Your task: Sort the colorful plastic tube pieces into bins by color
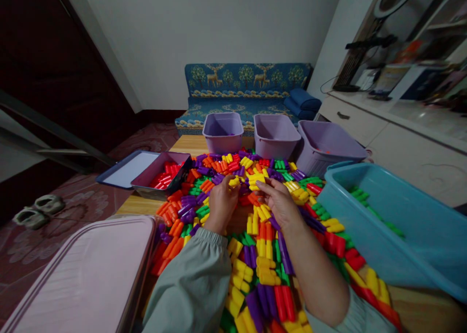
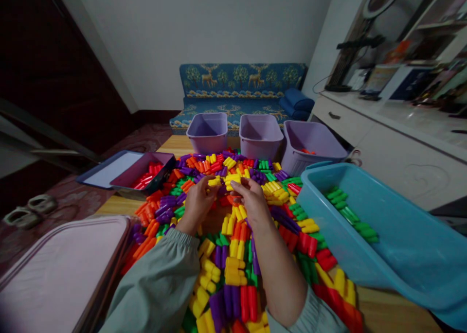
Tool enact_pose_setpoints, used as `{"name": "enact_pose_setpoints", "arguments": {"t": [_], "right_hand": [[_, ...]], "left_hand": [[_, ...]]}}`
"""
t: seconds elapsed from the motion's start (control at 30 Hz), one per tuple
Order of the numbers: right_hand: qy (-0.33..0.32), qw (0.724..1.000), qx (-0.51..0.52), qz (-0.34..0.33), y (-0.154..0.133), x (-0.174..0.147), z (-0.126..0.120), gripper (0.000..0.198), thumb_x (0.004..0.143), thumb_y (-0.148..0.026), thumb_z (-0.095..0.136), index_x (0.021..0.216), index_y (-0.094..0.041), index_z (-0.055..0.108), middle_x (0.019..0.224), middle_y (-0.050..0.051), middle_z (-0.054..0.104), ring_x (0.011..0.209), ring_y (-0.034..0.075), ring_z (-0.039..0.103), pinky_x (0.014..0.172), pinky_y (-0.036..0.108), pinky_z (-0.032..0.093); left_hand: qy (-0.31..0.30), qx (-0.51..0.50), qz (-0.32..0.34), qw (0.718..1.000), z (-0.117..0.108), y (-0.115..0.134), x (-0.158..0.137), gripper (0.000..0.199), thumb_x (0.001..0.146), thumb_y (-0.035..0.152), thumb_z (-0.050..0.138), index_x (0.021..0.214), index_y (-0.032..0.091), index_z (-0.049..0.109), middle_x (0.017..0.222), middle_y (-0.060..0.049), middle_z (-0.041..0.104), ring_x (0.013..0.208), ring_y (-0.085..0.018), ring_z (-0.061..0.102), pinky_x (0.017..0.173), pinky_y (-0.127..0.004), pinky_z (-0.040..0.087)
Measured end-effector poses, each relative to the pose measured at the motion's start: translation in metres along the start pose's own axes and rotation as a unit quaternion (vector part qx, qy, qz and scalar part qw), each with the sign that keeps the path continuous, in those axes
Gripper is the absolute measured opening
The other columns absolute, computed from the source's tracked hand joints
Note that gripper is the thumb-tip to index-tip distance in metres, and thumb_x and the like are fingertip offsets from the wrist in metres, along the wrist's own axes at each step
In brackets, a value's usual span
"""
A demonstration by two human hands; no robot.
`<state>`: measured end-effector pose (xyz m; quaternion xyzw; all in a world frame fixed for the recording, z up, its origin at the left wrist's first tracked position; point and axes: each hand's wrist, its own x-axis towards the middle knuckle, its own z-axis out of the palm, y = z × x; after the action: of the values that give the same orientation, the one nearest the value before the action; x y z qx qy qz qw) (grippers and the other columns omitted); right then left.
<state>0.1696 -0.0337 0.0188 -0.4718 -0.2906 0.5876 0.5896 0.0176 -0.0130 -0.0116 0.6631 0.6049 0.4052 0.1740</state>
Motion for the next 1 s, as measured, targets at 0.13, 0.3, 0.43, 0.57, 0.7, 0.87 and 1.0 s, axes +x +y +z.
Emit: {"name": "enact_pose_setpoints", "arguments": {"t": [0.13,0.3,0.43,0.57,0.7,0.87,1.0], "right_hand": [[0.002,1.000,0.001,0.001,0.001,0.000,0.000,0.037,0.055,-0.027,0.084,0.085,-0.016,0.064,0.071,0.000,0.067,0.057,0.009,0.061,0.045,0.015,0.045],[-0.002,1.000,0.002,-0.002,0.003,0.001,-0.001,0.037,0.057,-0.028,0.084,0.086,-0.016,0.064,0.071,-0.001,0.067,0.056,0.009,0.061,0.043,0.015,0.044],[0.003,1.000,0.010,-0.005,0.004,0.002,-0.001,0.037,0.057,-0.028,0.085,0.086,-0.017,0.065,0.071,-0.001,0.067,0.056,0.010,0.062,0.044,0.017,0.045],[0.002,1.000,0.010,-0.008,0.001,0.001,-0.001,0.036,0.056,-0.027,0.085,0.084,-0.017,0.065,0.072,0.000,0.068,0.056,0.010,0.062,0.044,0.017,0.046],[0.000,1.000,0.018,-0.013,-0.006,0.001,-0.001,0.033,0.056,-0.025,0.085,0.081,-0.016,0.065,0.068,0.000,0.067,0.055,0.009,0.061,0.046,0.017,0.046],[0.017,0.999,0.039,-0.024,-0.027,0.018,0.002,0.024,0.061,-0.021,0.083,0.074,-0.016,0.063,0.064,0.000,0.066,0.055,0.011,0.061,0.049,0.019,0.049],[0.044,0.995,0.073,-0.043,-0.057,0.049,0.008,0.013,0.073,-0.018,0.075,0.073,-0.015,0.062,0.063,0.001,0.066,0.053,0.010,0.059,0.048,0.019,0.049]], "left_hand": [[0.022,-0.057,-0.001,0.998,0.002,-0.002,0.004,0.024,0.084,0.023,0.060,0.106,0.016,0.069,0.073,-0.005,0.067,0.065,-0.018,0.061,0.065,-0.028,0.044],[0.067,-0.079,0.048,0.993,0.006,-0.007,0.007,0.033,0.079,0.013,0.061,0.110,0.017,0.067,0.114,-0.013,0.062,0.102,-0.024,0.061,0.090,-0.037,0.049],[0.059,-0.050,0.097,0.992,0.007,-0.008,0.006,0.049,0.077,0.014,0.066,0.124,0.024,0.062,0.139,-0.011,0.048,0.125,-0.028,0.048,0.106,-0.045,0.041],[0.012,0.020,0.117,0.993,0.006,-0.009,0.003,0.035,0.076,0.019,0.070,0.111,0.024,0.071,0.128,-0.011,0.057,0.122,-0.032,0.048,0.105,-0.051,0.040],[0.006,0.044,0.108,0.993,0.006,-0.010,0.003,0.025,0.077,0.021,0.071,0.102,0.022,0.074,0.122,-0.011,0.062,0.118,-0.032,0.049,0.102,-0.050,0.041],[-0.001,0.053,0.105,0.993,0.007,-0.011,0.003,0.023,0.076,0.020,0.072,0.099,0.023,0.075,0.121,-0.010,0.062,0.117,-0.031,0.050,0.102,-0.049,0.042],[-0.002,0.052,0.108,0.993,0.008,-0.012,0.003,0.024,0.077,0.022,0.072,0.100,0.023,0.075,0.122,-0.010,0.061,0.117,-0.031,0.049,0.102,-0.048,0.041]]}}
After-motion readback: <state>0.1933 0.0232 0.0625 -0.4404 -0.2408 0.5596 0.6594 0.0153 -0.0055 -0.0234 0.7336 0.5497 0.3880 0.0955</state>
